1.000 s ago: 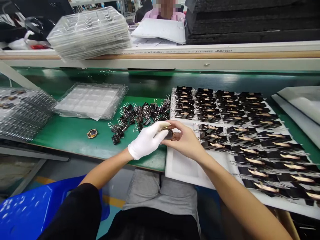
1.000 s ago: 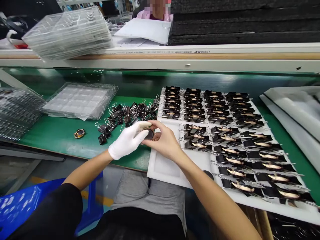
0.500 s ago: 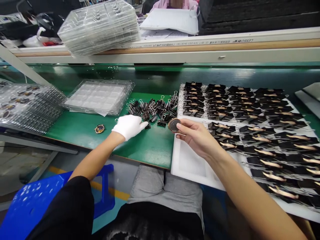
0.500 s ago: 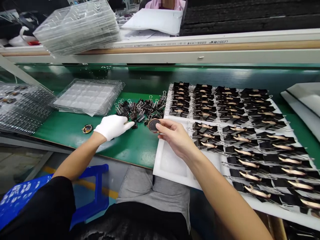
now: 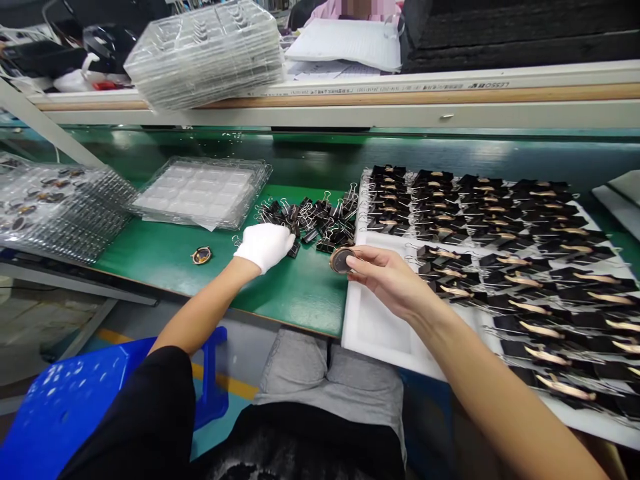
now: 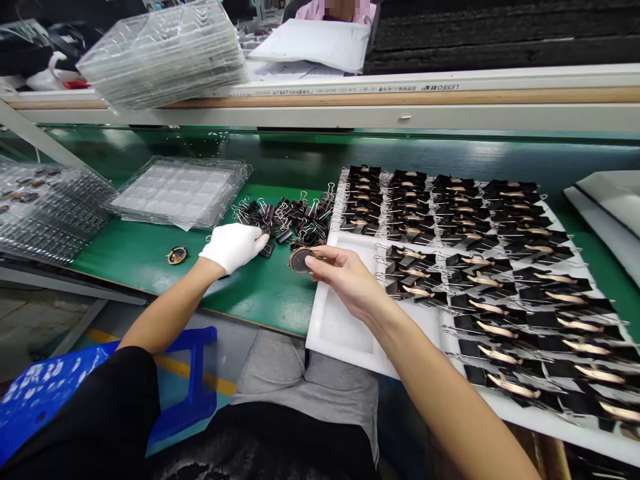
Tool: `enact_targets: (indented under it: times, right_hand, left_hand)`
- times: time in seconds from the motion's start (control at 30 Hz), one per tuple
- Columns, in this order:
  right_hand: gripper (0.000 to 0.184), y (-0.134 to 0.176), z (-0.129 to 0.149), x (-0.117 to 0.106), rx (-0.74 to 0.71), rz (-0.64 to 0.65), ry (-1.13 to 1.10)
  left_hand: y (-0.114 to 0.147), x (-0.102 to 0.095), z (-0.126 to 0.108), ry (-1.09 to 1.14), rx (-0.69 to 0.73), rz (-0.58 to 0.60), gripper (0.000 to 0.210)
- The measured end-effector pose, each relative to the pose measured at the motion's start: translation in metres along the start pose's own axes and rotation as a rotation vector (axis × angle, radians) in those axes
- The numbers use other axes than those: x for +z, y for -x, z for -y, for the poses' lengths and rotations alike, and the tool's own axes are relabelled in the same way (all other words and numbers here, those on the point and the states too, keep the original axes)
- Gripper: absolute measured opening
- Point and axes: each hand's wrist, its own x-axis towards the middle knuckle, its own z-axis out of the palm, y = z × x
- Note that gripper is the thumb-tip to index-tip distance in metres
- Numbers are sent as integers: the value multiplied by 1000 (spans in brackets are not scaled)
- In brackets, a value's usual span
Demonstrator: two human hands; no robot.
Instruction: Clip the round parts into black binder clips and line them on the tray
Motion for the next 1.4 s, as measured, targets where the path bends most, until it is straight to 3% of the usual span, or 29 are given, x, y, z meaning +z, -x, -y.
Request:
enact_targets:
  times: [0.07,0.2,0.27,0.4,0.47,0.57,0.67,0.8,0.93,1.17,1.4]
  right_hand:
    - [40,-1,-1,2,-15,20,-4]
    - [40,-1,-4,6,-41,59,-38]
    - [39,-1,-6,5,-54,82,-57]
    - [30,3,-8,2,-144,168,-34]
    - [25,4,-8,2,-180,203,1]
    - [26,4,-9,4,-185,223,54]
    - [28,6,-8,4,-167,196,63]
    - [35,6,-2,-1,-164,75,41]
    - [42,3,3,-3,-203,-75,133]
    - [39,3,1,1,-239,27,249]
    - [40,3,2,2,-213,16,238]
  left_hand:
    - [6,2,-4,117,66,-71,43]
    - [36,5,-30,505,126,-397,53]
    - [52,7,-44,661,192,-444,52]
    - [62,7,-47,732,174,-377,44]
    - [60,7,-39,693,159,-278,42]
    - [55,8,-32,694,244,-131,48]
    - [53,13,-32,794,258,-163,56]
    - [54,16,-28,898,231,-291,49]
    - [57,12,-16,870,351,-213,48]
    - [58,3,-15,818,473,-188,49]
    - [55,4,-14,814,445,-79,43]
